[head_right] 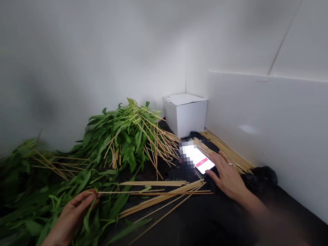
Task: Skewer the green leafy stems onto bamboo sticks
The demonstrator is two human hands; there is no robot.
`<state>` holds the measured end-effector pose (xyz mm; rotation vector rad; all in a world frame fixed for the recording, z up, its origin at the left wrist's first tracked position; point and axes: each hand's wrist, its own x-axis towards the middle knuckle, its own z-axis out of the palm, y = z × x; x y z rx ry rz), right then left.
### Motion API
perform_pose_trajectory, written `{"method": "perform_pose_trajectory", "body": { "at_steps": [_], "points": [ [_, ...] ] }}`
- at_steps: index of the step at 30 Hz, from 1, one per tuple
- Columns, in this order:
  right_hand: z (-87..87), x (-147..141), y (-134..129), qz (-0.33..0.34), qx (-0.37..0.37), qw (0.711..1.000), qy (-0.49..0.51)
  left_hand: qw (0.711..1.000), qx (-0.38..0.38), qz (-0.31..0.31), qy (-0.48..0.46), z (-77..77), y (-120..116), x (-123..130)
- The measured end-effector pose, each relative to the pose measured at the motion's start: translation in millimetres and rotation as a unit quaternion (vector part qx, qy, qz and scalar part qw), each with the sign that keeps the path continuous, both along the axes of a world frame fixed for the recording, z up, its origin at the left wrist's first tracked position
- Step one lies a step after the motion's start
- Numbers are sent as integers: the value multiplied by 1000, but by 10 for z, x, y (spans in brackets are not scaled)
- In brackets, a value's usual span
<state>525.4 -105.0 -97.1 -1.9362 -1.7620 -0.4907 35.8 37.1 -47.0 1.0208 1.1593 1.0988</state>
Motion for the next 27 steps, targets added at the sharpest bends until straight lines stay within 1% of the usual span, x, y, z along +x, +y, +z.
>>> {"method": "perform_pose_trajectory", "body": {
  "at_steps": [2,5,8,10,12,15,18,23,27],
  "points": [
    [41,66,33,27,15,999,36,1000,-4,3,-6,-11,11,0],
    [135,178,118,59,50,990,118,1000,-3,7,-3,-14,25,6],
    [235,247,252,50,63,980,184,1000,1,7,10,13,21,18],
    [283,250,369,46,76,976,201,1000,-4,10,23,42,8,26],
    [308,223,499,56,91,977,183,999,-6,13,33,64,-4,32],
    [294,166,682,46,121,983,128,999,-8,14,32,67,-6,32],
    [229,135,802,60,108,990,73,999,-22,18,26,43,9,24],
    [102,153,851,54,109,993,10,999,-33,18,12,37,20,32],
    [51,176,860,40,117,992,7,999,-37,30,5,54,17,43]
  ]
}}
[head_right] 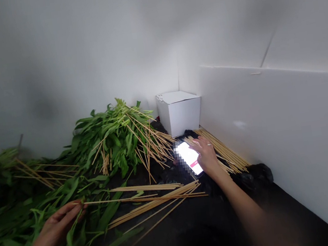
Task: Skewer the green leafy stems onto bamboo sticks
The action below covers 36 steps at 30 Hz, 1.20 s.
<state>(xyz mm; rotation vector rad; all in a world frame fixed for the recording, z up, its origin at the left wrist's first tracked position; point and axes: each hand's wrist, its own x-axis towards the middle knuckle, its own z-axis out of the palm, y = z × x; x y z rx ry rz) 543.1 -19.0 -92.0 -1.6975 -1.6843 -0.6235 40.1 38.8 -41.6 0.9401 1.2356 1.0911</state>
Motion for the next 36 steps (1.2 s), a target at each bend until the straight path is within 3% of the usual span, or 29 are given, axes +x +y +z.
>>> {"method": "perform_pose_trajectory", "body": {
  "at_steps": [25,36],
  "points": [
    [25,-116,-30,-9,-24,1000,-16,1000,-24,13,-7,-14,32,1],
    [61,-176,-52,-45,-109,991,-58,1000,-18,7,-7,-27,23,-22]
  ]
}}
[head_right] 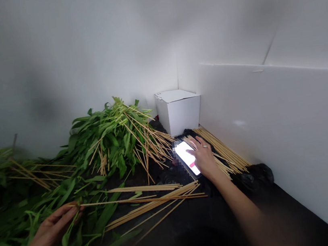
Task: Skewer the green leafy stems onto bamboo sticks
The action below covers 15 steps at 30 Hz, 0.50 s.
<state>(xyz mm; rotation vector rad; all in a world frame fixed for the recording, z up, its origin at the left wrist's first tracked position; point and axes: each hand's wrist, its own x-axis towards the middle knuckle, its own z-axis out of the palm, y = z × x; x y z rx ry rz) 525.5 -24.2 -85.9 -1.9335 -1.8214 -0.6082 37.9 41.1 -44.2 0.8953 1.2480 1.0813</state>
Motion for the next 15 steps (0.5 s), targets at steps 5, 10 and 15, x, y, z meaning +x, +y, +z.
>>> {"method": "perform_pose_trajectory", "body": {
  "at_steps": [5,10,15],
  "points": [
    [25,-21,-12,-8,-8,1000,1,1000,5,-2,-6,-27,20,-20],
    [31,-32,-16,-5,-12,1000,-1,1000,2,4,3,-25,18,-10],
    [42,-34,-14,-3,7,1000,-1,1000,1,-1,4,-30,15,-14]
  ]
}}
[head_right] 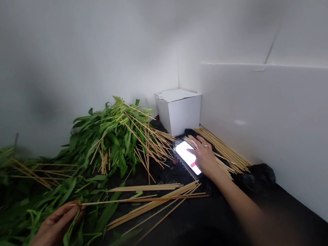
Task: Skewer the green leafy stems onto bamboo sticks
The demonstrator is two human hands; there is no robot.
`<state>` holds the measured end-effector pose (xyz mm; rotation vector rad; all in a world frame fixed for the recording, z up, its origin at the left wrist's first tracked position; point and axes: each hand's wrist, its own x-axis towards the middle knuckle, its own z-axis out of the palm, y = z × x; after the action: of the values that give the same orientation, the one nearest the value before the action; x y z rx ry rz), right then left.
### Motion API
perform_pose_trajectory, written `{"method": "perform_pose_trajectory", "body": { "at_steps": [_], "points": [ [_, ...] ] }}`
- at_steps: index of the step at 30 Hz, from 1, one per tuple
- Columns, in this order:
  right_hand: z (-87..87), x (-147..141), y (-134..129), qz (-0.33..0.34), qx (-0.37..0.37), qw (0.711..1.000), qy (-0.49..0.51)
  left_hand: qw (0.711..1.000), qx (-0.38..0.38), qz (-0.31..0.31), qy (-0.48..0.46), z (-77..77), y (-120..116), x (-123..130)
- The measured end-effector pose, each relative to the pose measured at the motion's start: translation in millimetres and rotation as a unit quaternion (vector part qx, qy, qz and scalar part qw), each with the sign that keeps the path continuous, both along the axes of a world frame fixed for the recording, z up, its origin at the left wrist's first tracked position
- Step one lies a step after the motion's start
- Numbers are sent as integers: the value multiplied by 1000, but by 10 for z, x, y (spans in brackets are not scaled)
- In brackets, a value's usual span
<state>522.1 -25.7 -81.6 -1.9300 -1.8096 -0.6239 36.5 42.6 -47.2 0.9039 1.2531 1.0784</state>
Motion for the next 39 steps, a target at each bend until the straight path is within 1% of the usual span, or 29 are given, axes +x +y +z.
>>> {"method": "perform_pose_trajectory", "body": {
  "at_steps": [5,9,13,17,24,28,34,39],
  "points": [
    [31,53,-73,-9,41,999,14,1000,2,5,0,42,-21,33],
    [8,128,-182,-9,45,999,10,1000,6,3,0,82,-43,54],
    [-7,171,-288,-19,41,999,7,1000,6,-9,-9,70,-43,27],
    [-17,174,-382,-22,54,998,10,1000,7,-12,-8,39,-29,-1],
    [-160,148,-543,-23,53,998,13,1000,6,-11,-6,57,-46,24],
    [-210,150,-573,-12,53,999,-2,1000,4,-14,-10,78,-65,34],
    [-245,172,-568,-2,50,999,-15,1000,6,-12,-11,58,-47,24],
    [-266,180,-553,-3,53,998,-20,1000,0,-8,-6,106,-81,52]
  ]
}}
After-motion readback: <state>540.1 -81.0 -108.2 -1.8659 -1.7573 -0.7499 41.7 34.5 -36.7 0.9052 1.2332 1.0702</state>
